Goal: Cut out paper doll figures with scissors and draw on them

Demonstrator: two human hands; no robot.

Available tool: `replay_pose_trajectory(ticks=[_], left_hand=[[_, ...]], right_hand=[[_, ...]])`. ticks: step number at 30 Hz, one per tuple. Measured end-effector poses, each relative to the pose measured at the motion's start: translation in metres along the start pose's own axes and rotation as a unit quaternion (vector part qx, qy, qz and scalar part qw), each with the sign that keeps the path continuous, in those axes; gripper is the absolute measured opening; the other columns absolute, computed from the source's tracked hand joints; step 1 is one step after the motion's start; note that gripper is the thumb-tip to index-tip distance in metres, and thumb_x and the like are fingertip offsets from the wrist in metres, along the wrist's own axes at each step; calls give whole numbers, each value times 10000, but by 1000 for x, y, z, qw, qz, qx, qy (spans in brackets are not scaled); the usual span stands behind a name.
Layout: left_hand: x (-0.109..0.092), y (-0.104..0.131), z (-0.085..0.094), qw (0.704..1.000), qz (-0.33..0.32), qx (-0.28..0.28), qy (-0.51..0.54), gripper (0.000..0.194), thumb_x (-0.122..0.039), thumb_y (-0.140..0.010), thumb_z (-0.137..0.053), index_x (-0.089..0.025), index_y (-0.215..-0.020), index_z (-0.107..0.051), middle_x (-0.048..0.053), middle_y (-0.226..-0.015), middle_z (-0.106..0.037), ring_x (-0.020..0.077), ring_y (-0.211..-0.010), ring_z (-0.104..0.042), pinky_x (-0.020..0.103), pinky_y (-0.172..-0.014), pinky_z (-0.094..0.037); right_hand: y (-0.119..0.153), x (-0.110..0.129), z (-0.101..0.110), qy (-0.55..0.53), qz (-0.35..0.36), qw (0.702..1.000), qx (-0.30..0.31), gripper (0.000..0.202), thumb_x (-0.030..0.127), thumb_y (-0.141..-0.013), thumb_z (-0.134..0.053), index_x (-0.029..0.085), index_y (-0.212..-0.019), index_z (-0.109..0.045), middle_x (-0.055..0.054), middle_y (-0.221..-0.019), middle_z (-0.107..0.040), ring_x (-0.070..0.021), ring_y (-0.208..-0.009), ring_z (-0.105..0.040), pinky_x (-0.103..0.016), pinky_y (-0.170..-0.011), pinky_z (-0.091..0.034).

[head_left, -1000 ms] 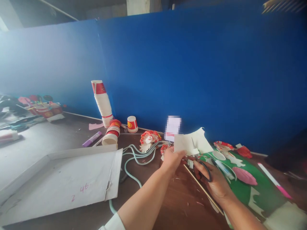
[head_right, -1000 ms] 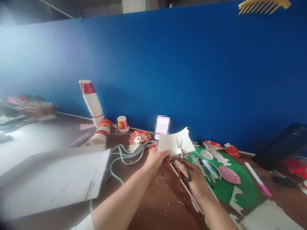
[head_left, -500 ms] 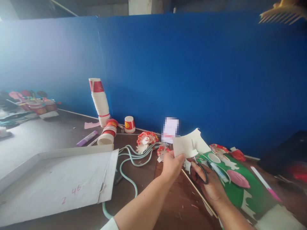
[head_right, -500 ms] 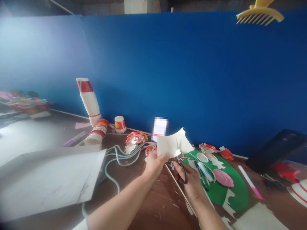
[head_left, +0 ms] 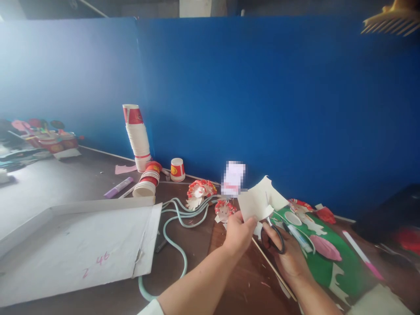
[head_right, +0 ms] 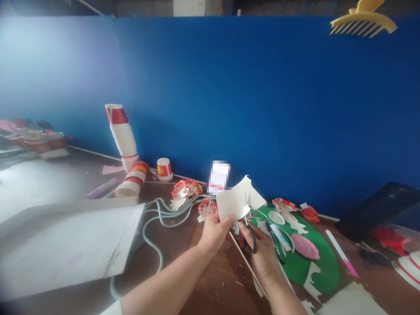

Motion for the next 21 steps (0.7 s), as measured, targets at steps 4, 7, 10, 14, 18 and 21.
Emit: replay_pose_trajectory(ticks=[4,7,10,14,18,21], left_hand=[[2,1,-1,1000,0,7,3,179,-315,-695,-592,-138,-671,-603,20,-538,-551,133,-496,-501,237,-493,-399],[4,2,-1,1000,6,3,7,192,-332,-695,-604,-139,-684,-603,23,-551,-557,132,-498,-495,236,-490,-391],[4,2,0,1000,4,-11,8,188,-321,-685,-619,-139,-654,-583,20,-557,-549,120,-505,-477,232,-504,-387],[0,3,-1,1000,-7,-13,15,180,-305,-682,-623,-135,-648,-578,9,-570,-541,107,-527,-464,223,-530,-383],[-1,6,-2,1000,-11,-9,20,199,-317,-689,-615,-140,-621,-553,-8,-537,-503,95,-507,-439,216,-509,-357],[1,6,-2,1000,-16,-14,17,185,-301,-688,-609,-145,-616,-541,-16,-520,-489,90,-486,-426,214,-489,-345]], right_hand=[[0,3,0,24,21,999,5,377,484,-800,-625,229,-539,-530,15,-562,-501,-164,-564,-442,-288,-528,-343],[2,6,-1,48,41,998,-8,405,535,-795,-598,238,-538,-497,4,-544,-503,-176,-545,-458,-301,-512,-350],[4,12,-4,75,66,995,-28,446,593,-780,-564,247,-521,-457,-7,-512,-516,-187,-522,-476,-314,-496,-355],[7,19,-6,77,78,993,-42,436,583,-760,-580,245,-510,-464,-4,-505,-526,-184,-517,-484,-320,-512,-361],[8,24,-5,74,87,993,-42,409,546,-749,-614,238,-510,-489,-9,-527,-531,-182,-538,-486,-323,-534,-373],[9,23,-6,80,92,992,-37,409,531,-780,-593,234,-523,-479,-4,-536,-514,-174,-534,-472,-319,-527,-378]])
Point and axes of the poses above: each hand's wrist, its own y-axis away from the middle knuckle, its own z-axis out of the back of the hand, x = y × z, the point moved 5 cm from there along -y, towards the middle knuckle
